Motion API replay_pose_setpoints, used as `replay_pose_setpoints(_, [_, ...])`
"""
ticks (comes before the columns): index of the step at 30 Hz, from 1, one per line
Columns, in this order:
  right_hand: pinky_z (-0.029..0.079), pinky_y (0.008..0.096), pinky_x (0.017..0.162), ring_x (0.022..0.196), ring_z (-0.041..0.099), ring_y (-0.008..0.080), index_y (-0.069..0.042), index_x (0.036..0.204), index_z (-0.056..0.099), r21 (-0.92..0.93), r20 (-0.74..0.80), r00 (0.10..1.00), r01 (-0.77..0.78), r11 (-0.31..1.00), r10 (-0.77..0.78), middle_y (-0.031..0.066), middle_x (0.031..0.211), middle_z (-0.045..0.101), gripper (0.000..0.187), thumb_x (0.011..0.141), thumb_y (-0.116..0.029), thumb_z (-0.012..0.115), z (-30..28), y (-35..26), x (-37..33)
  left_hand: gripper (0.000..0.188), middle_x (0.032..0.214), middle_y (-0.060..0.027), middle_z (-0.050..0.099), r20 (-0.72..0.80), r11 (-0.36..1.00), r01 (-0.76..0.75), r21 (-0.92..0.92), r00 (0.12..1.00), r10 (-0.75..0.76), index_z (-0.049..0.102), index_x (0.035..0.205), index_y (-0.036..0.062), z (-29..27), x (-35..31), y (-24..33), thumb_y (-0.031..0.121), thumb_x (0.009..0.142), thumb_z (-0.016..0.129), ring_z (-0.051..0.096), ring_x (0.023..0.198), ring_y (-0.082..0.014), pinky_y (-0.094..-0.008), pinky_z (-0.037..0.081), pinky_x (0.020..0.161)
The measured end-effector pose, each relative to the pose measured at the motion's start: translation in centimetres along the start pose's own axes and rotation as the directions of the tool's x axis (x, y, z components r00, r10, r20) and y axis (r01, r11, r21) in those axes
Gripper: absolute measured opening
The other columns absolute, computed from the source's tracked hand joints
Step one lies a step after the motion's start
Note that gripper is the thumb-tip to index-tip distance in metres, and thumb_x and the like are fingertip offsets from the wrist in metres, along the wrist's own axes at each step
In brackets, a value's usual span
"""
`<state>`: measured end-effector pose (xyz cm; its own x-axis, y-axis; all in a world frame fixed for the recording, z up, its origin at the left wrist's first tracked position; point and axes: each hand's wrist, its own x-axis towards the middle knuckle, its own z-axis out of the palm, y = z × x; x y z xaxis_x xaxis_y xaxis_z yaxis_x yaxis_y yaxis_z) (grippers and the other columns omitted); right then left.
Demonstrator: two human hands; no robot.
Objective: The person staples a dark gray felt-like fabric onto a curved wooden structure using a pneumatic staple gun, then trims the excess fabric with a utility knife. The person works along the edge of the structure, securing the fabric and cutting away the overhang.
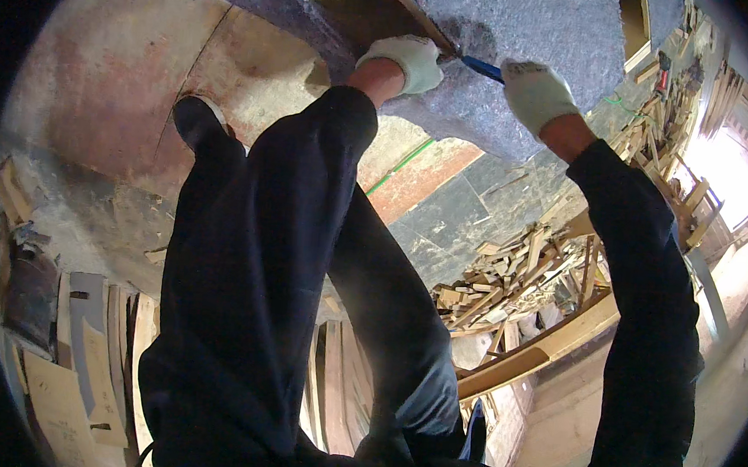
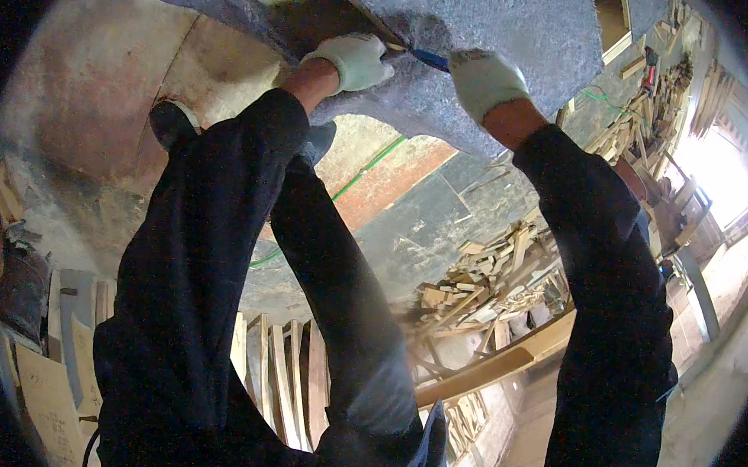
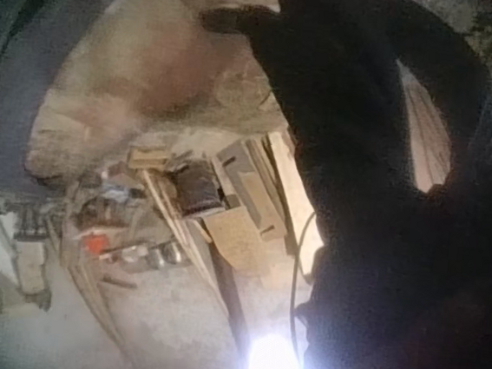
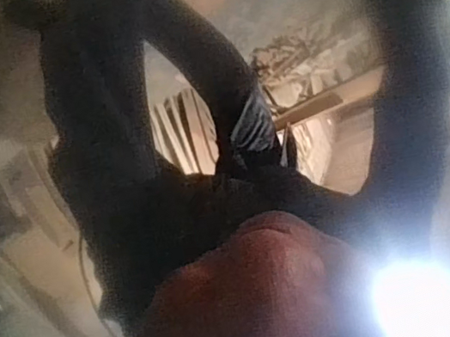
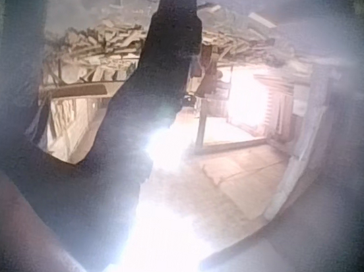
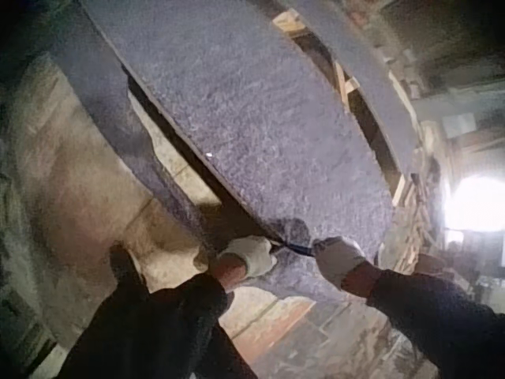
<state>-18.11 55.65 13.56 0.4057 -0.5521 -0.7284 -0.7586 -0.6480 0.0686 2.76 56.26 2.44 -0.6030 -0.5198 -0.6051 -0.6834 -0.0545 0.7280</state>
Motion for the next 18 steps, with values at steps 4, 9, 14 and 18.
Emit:
replay_pose_setpoints(4, [0.057, 0.0453, 0.071, 0.085, 0.07, 0.0336, -0.004, 0.097, 0.061, 0.004, 0.133, 0.983, -0.125, 0.992, 0.123, 0.0165, 0.088, 0.069, 0.012, 0.091, -0.01, 0.053, 0.2, 0.5, -3.0, 0.053, 0.124, -0.0207, 0.065, 0.043, 1.0, 0.01, 0.022, 0.999, -0.01, 0.066, 0.119, 0.0043, 0.5, -0.3, -0.1, 0.048, 0.09, 0.058, 0.061, 0.116, -0.038, -0.0459, 0.048, 0.098])
replay_pose_setpoints(9, [0.056, 0.047, 0.066, 0.076, 0.069, 0.0362, -0.004, 0.096, 0.059, 0.045, 0.063, 0.99, -0.125, 0.991, 0.122, 0.0174, 0.079, 0.068, 0.01, 0.091, -0.011, 0.054, 0.1, 0.5, -3.0, 0.053, 0.125, -0.0207, 0.065, 0.04, 1.0, -0.013, 0.023, 0.999, 0.012, 0.067, 0.119, 0.0059, 0.6, -0.7, -0.3, 0.049, 0.089, 0.057, 0.062, 0.116, -0.037, -0.0463, 0.049, 0.097])
replay_pose_setpoints(14, [0.055, 0.047, 0.067, 0.076, 0.068, 0.0366, -0.003, 0.106, 0.053, 0.004, 0.072, 0.99, -0.118, 0.993, 0.117, 0.0173, 0.08, 0.067, 0.022, 0.091, -0.019, 0.059, 0.9, 0.7, -3.4, 0.063, 0.125, -0.0219, 0.065, 0.114, 0.999, -0.011, 0.04, 0.994, 0.006, 0.065, 0.121, 0.0021, 1.7, -0.2, 1.1, 0.056, 0.088, 0.057, 0.061, 0.117, -0.0383, -0.0452, 0.049, 0.098])
replay_pose_setpoints(18, [0.055, 0.048, 0.068, 0.076, 0.068, 0.0366, -0.003, 0.112, 0.051, -0.032, 0.065, 0.993, -0.093, 0.995, 0.095, 0.0166, 0.081, 0.067, 0.03, 0.091, -0.023, 0.061, 2.2, 0.9, -3.2, 0.057, 0.119, -0.0227, 0.067, 0.052, 1.0, 0.018, -0.021, 0.998, -0.017, 0.068, 0.115, 0.0026, 3.8, 1.5, 2.9, 0.052, 0.089, 0.058, 0.064, 0.112, -0.0395, -0.0494, 0.05, 0.094])
